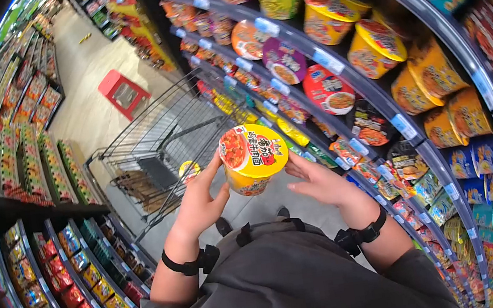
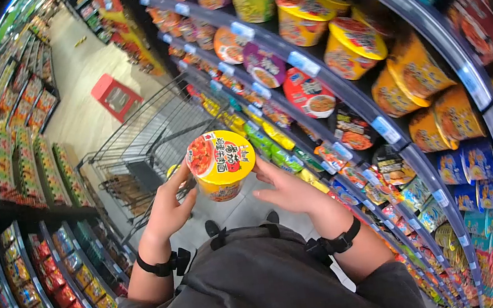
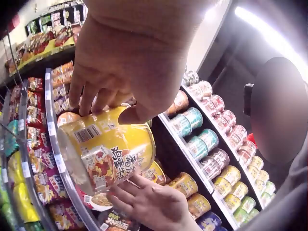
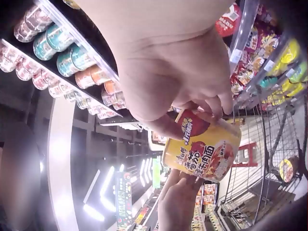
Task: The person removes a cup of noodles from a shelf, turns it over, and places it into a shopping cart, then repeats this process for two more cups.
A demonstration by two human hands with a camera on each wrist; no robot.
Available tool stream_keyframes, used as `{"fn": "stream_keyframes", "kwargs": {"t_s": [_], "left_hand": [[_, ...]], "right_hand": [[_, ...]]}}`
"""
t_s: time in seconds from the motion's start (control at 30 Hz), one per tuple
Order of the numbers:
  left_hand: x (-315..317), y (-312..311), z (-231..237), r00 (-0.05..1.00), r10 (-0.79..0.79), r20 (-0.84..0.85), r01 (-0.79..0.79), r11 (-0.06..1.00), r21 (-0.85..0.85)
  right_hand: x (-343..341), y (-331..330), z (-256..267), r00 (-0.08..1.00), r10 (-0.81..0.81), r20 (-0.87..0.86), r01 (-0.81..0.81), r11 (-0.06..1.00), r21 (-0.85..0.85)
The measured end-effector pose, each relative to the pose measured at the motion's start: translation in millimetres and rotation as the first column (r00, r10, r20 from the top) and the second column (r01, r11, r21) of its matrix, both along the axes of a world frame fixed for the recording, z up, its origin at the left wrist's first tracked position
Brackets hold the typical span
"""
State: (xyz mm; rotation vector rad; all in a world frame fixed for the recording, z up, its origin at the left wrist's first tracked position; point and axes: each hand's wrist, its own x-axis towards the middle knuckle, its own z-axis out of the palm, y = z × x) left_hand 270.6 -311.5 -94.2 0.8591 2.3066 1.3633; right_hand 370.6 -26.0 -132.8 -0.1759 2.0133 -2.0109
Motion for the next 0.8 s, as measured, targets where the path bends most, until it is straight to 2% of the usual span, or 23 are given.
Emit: {"fn": "stream_keyframes", "kwargs": {"t_s": [0.1, 0.17, 0.27, 0.37, 0.43, 0.53, 0.57, 0.63, 0.7, 0.77, 0.8], "left_hand": [[-13, -60, -17, 0.997, 0.061, -0.048, -0.065, 0.996, -0.066], [-19, -102, -29, 0.991, 0.131, 0.013, -0.130, 0.991, -0.025], [-30, -168, -43, 0.971, 0.240, 0.001, -0.240, 0.970, 0.031], [-39, -230, -59, 0.944, 0.329, 0.001, -0.329, 0.943, 0.041], [-45, -267, -74, 0.929, 0.365, 0.070, -0.369, 0.926, 0.074], [-54, -312, -91, 0.875, 0.401, 0.272, -0.450, 0.881, 0.148], [-56, -324, -101, 0.868, 0.409, 0.283, -0.460, 0.876, 0.144], [-65, -342, -120, 0.793, 0.389, 0.469, -0.517, 0.836, 0.182], [-71, -347, -135, 0.786, 0.384, 0.485, -0.529, 0.823, 0.206], [-78, -346, -155, 0.719, 0.380, 0.581, -0.604, 0.755, 0.254], [-83, -344, -161, 0.701, 0.399, 0.590, -0.613, 0.761, 0.213]], "right_hand": [[-32, -50, -6, 0.988, 0.136, 0.074, -0.135, 0.991, -0.012], [-55, -89, -14, 0.971, 0.213, 0.105, -0.214, 0.977, 0.002], [-85, -155, -33, 0.943, 0.292, 0.160, -0.284, 0.956, -0.072], [-120, -213, -38, 0.883, 0.405, 0.236, -0.405, 0.913, -0.050], [-142, -251, -38, 0.876, 0.426, 0.226, -0.424, 0.904, -0.061], [-169, -296, -45, 0.863, 0.383, 0.329, -0.354, 0.924, -0.144], [-176, -306, -52, 0.856, 0.390, 0.340, -0.361, 0.921, -0.147], [-192, -324, -60, 0.852, 0.379, 0.362, -0.323, 0.924, -0.207], [-203, -337, -69, 0.840, 0.359, 0.408, -0.298, 0.932, -0.205], [-213, -342, -91, 0.800, 0.226, 0.556, -0.168, 0.974, -0.153], [-215, -345, -95, 0.792, 0.226, 0.567, -0.168, 0.974, -0.155]]}}
